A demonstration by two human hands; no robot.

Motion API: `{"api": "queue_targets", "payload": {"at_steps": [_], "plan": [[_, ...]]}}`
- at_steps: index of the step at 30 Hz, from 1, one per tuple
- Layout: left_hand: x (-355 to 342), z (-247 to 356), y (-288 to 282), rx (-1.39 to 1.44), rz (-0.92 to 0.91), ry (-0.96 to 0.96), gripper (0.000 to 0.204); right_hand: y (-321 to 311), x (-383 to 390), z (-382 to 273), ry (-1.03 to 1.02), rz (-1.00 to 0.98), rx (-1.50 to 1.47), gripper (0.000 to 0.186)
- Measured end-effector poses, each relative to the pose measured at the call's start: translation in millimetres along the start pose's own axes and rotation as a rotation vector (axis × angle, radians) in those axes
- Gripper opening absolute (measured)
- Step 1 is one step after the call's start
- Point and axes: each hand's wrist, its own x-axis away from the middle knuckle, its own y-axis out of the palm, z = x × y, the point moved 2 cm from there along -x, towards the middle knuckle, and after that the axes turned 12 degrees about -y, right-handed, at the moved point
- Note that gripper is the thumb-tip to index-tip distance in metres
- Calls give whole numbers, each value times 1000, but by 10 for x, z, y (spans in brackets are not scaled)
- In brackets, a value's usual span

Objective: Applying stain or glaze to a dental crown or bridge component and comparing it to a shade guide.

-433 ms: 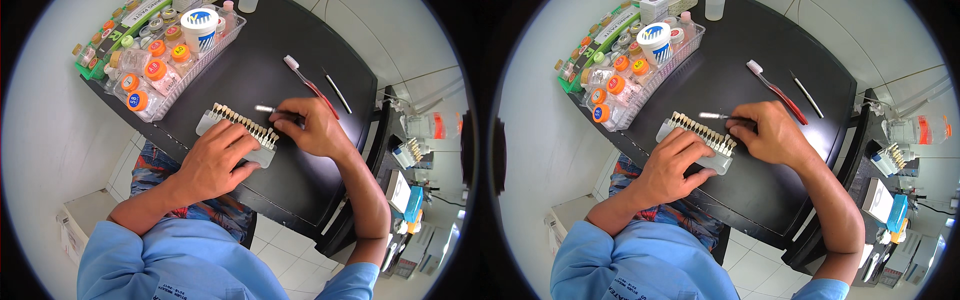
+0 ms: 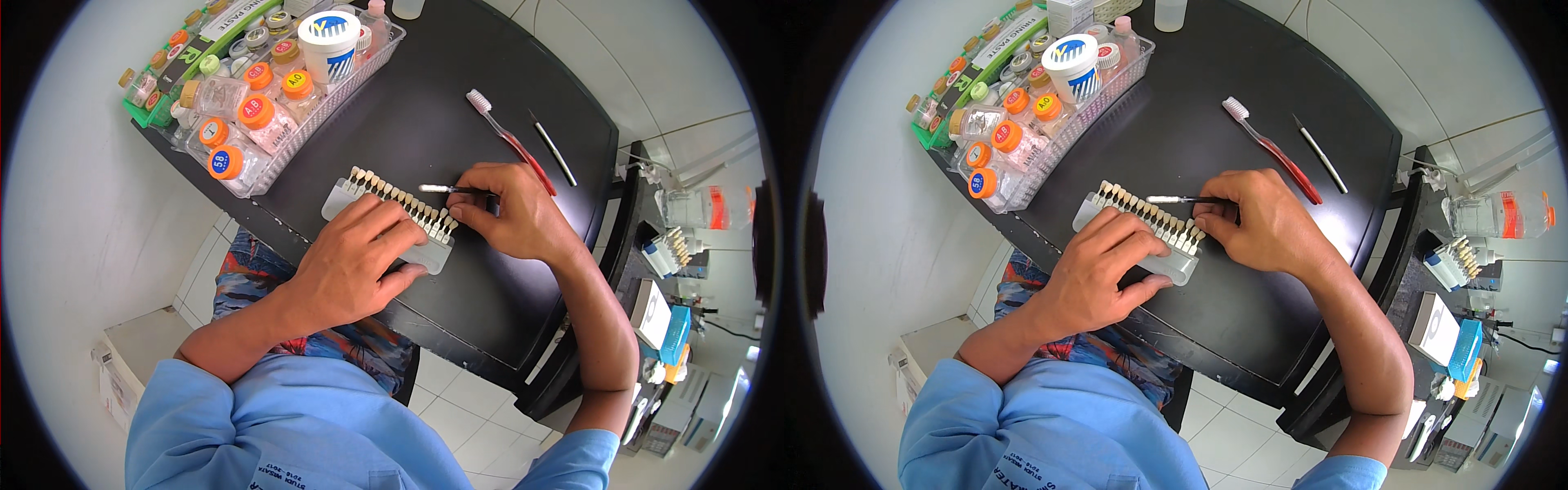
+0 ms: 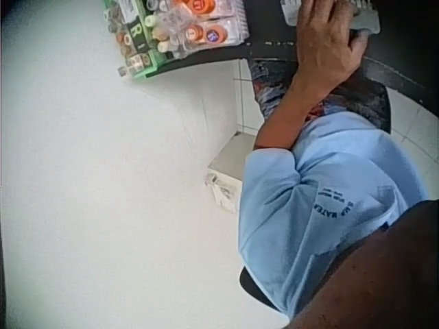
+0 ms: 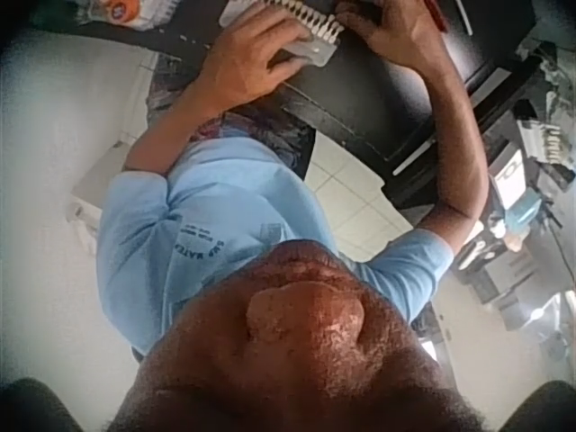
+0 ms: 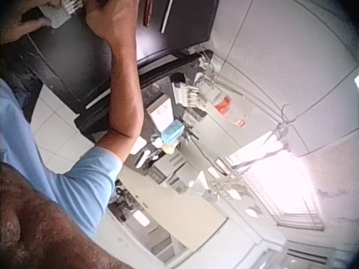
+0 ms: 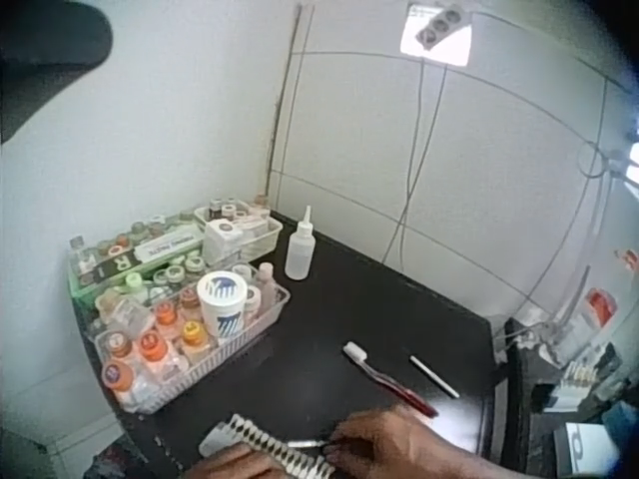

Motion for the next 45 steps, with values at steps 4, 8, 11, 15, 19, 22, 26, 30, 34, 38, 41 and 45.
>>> {"api": "queue_targets", "payload": {"at_steps": [4, 8, 11, 15, 19, 22, 26, 30, 34, 38, 41, 45], "plan": [[-1, -4, 2, -3, 5, 4, 32, 9, -24, -76, 13, -60, 28, 15], [0, 0, 11, -8, 5, -2, 32, 21, -19, -97, -9, -51, 50, 14], [0, 12, 3, -2, 5, -14, 32, 29, -29, -115, -40, -61, 62, 15], [-16, 14, 15, -8, 23, -27, 32, 21, -24, -70, -56, -62, 65, 14], [-5, 6, 18, -2, 37, -5, 38, 5, 5, -53, 28, 46, 20, 15], [-6, 5, 26, -11, 43, -8, 41, 9, 14, -76, 89, -35, 64, 19], [-7, 17, 21, -38, 33, 3, 41, 85, 17, -111, 62, -35, 136, 22], [-8, 16, 11, -32, 21, 3, 41, 107, 1, -123, 81, -19, 161, 20], [-14, 25, -6, -28, -1, -6, 40, 86, -39, -180, 176, -55, 131, 19], [-15, 19, 12, -10, -7, -12, 39, 55, -73, -166, 261, -69, 55, 18], [-17, 33, -7, -4, -7, -22, 38, 52, -90, -152, 290, -83, 44, 17], [-26, 30, -3, 7, -7, -26, 37, 55, -101, -135, 310, -94, 57, 17]]}}
